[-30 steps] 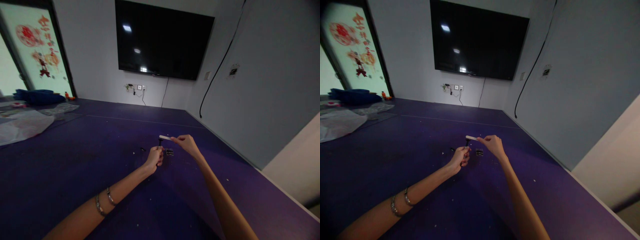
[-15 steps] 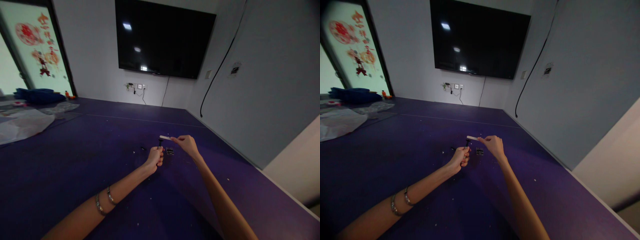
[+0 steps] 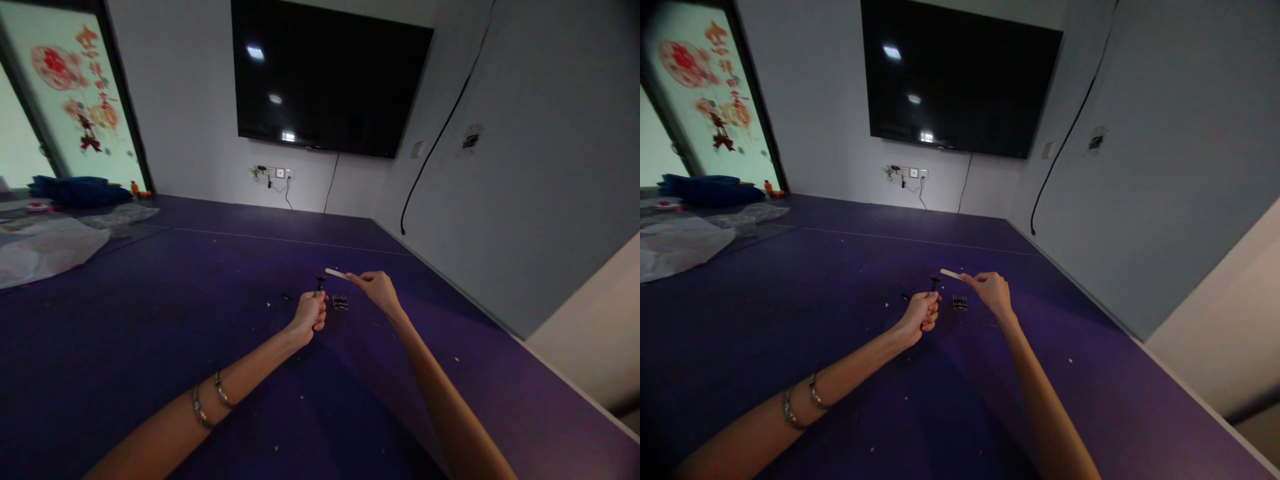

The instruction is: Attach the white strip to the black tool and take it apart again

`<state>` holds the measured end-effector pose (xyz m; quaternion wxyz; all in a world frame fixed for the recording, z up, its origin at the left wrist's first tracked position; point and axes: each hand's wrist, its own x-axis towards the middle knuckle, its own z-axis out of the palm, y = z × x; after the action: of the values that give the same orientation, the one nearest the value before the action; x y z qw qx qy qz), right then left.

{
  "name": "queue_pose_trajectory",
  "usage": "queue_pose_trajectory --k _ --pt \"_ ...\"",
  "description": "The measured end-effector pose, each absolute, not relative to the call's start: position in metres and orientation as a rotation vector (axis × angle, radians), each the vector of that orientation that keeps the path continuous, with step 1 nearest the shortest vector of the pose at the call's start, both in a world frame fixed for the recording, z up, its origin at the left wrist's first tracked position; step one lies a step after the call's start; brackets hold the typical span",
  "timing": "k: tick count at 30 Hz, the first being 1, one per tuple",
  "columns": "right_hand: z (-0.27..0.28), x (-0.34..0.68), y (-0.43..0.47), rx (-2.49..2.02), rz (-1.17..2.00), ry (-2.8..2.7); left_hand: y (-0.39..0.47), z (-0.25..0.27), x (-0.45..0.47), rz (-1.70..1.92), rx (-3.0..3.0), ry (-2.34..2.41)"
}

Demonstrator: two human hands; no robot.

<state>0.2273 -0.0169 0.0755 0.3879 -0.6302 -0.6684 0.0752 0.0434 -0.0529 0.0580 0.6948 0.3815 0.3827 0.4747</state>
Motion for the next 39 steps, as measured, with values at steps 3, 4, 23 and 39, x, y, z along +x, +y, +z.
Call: queue_pose_trajectory --k 3,4,23,39 --pt "0.078 0.231 -0.016 -1.595 0.341 -1.692 -0.049 0.058 0.04 1.094 0.853 0.817" --pt "0.079 0.233 -0.016 -1.58 0.402 -1.714 -0.048 0.058 0.039 1.114 0.858 0.8" --pt "0.05 0.164 -0.039 -2.119 -0.046 -2.057 -0.034 0.063 0.031 1.299 0.895 0.645" --pt "0.032 0.162 -0.036 -2.123 0.016 -2.139 -0.036 0.06 0.032 1.285 0.919 0.655"
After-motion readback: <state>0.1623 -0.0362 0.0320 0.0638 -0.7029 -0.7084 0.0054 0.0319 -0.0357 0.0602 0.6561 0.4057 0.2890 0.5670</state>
